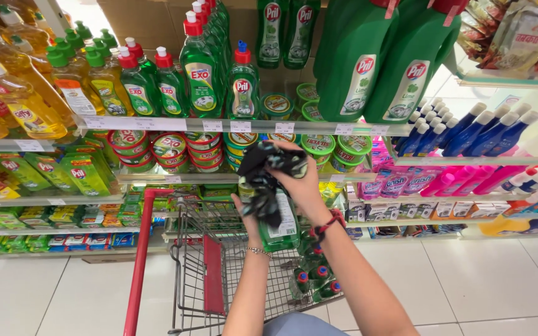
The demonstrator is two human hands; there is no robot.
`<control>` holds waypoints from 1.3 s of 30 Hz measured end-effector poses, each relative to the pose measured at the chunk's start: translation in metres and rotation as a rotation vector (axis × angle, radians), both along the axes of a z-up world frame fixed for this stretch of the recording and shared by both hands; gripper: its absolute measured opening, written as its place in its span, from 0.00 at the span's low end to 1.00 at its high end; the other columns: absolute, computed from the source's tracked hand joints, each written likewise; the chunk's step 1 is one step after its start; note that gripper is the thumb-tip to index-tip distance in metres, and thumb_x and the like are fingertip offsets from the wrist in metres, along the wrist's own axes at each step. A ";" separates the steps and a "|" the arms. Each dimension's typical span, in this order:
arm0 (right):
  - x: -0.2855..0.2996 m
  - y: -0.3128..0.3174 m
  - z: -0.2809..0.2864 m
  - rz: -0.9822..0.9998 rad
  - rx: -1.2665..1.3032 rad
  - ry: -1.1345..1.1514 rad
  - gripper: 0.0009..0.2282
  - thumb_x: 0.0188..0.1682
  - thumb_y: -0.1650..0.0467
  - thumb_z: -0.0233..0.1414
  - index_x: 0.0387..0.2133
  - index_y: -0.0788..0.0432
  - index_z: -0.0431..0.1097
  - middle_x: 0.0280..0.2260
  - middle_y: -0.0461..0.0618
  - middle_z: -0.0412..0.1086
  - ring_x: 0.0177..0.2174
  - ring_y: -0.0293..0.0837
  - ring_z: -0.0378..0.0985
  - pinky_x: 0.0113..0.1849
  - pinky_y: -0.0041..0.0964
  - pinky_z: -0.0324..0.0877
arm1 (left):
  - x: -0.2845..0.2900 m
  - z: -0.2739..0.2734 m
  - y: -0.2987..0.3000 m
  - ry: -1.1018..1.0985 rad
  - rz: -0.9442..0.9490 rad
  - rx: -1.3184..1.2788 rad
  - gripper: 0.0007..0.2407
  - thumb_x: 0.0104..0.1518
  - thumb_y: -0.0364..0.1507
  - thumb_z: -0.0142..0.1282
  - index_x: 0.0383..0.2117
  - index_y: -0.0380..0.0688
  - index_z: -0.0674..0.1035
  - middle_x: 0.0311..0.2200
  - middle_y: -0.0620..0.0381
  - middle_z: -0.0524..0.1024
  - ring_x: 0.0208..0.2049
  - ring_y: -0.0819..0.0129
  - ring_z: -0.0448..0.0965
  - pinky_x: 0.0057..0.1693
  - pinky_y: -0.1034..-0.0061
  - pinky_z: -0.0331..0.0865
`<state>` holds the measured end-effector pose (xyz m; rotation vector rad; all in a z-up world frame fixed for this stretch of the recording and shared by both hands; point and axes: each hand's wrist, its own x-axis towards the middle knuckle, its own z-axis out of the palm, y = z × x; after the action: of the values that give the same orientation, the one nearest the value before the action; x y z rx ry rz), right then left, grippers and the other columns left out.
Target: Selecting several bottles of dishwashing liquid from a shelf in a store and placing them into a shopping cart.
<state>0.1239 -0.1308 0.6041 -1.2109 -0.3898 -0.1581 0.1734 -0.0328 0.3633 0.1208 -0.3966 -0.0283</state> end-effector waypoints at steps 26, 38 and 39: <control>-0.049 0.012 -0.026 0.002 -1.003 -0.727 0.25 0.18 0.66 0.70 0.35 0.43 0.78 0.47 0.42 0.73 0.49 0.52 0.68 0.54 0.53 0.57 | -0.076 0.161 -0.004 -0.266 -0.296 0.025 0.37 0.50 0.59 0.45 0.67 0.55 0.65 0.65 0.59 0.66 0.64 0.54 0.69 0.63 0.53 0.69; 0.015 -0.013 -0.026 -0.554 -0.821 -0.405 0.22 0.40 0.65 0.68 0.50 0.51 0.74 0.51 0.51 0.70 0.53 0.54 0.73 0.55 0.44 0.69 | -0.011 -0.023 -0.013 -0.053 -0.157 0.008 0.17 0.83 0.36 0.38 0.66 0.35 0.70 0.51 0.48 0.77 0.47 0.58 0.81 0.50 0.65 0.79; 0.001 -0.010 -0.019 -0.556 -0.826 -0.410 0.22 0.40 0.65 0.68 0.50 0.51 0.74 0.51 0.51 0.70 0.53 0.54 0.73 0.55 0.44 0.69 | -0.017 0.005 -0.010 -0.057 -0.159 0.002 0.17 0.83 0.36 0.38 0.66 0.35 0.70 0.51 0.48 0.77 0.47 0.58 0.81 0.50 0.65 0.79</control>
<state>0.1250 -0.1404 0.5855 -2.0992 -0.4828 -0.7910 0.1561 -0.0427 0.3682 0.0916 -0.4624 -0.1822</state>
